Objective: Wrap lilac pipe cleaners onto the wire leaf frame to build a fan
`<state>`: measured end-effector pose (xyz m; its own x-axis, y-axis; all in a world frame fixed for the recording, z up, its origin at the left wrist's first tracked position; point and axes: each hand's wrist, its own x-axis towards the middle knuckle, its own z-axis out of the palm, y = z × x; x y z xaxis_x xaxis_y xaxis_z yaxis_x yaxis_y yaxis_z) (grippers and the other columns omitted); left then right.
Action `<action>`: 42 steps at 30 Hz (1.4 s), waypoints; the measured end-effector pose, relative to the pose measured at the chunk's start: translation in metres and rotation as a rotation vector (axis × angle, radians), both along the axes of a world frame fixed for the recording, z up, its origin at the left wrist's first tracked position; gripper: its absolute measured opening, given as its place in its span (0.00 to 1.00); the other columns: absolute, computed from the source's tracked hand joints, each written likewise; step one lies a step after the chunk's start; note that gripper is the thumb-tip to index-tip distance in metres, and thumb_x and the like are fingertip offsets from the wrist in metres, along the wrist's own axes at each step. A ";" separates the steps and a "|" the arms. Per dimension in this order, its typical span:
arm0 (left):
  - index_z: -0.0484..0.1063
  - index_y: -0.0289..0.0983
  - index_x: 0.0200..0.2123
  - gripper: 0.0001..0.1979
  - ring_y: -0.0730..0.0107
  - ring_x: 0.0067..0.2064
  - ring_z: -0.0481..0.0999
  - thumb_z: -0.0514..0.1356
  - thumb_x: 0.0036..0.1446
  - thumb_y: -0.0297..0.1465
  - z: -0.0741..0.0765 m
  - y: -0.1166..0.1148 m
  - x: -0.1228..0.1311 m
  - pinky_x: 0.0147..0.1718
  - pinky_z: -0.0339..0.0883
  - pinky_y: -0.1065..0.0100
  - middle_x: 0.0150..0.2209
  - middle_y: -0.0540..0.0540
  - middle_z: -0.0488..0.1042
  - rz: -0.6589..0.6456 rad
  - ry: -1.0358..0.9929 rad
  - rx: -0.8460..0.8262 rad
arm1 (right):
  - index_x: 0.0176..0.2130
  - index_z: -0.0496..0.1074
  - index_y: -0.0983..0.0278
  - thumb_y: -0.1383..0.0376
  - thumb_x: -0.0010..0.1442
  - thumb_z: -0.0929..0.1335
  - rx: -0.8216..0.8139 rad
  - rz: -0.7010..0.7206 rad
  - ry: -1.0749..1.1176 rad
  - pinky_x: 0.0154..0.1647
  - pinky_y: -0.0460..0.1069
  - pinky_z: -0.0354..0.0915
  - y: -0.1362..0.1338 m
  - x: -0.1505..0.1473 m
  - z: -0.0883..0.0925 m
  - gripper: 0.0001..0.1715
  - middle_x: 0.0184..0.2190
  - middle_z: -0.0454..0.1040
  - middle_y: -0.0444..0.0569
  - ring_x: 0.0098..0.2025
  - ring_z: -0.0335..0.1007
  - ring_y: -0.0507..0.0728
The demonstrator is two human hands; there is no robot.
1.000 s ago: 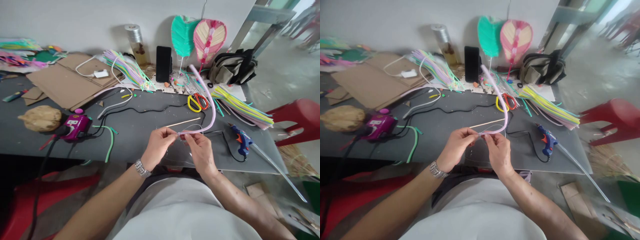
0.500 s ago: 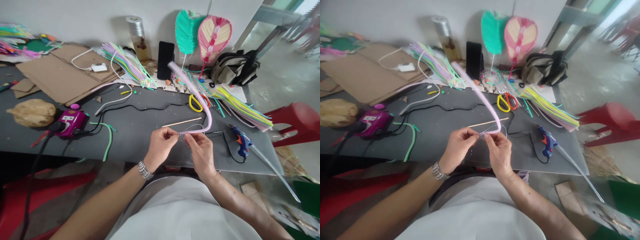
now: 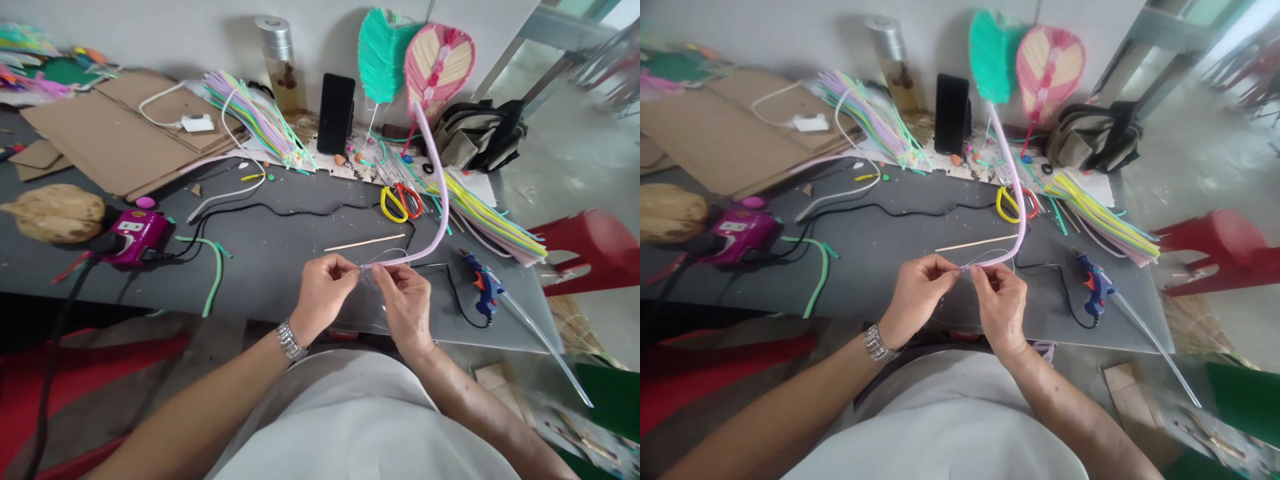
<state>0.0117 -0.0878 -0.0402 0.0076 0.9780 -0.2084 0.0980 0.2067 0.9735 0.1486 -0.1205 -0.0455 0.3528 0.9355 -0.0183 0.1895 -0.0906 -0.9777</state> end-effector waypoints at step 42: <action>0.83 0.36 0.29 0.07 0.69 0.34 0.76 0.73 0.46 0.32 0.039 -0.029 0.009 0.38 0.69 0.69 0.30 0.45 0.82 -0.071 -0.691 -0.137 | 0.24 0.77 0.63 0.61 0.54 0.75 -0.012 0.154 0.158 0.29 0.46 0.59 -0.001 0.014 0.069 0.10 0.21 0.73 0.42 0.26 0.62 0.50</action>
<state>0.0207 -0.1167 -0.0008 0.2454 0.9356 -0.2537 -0.5152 0.3476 0.7834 0.1625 -0.1219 0.0231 0.1975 0.9776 -0.0732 0.0469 -0.0840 -0.9954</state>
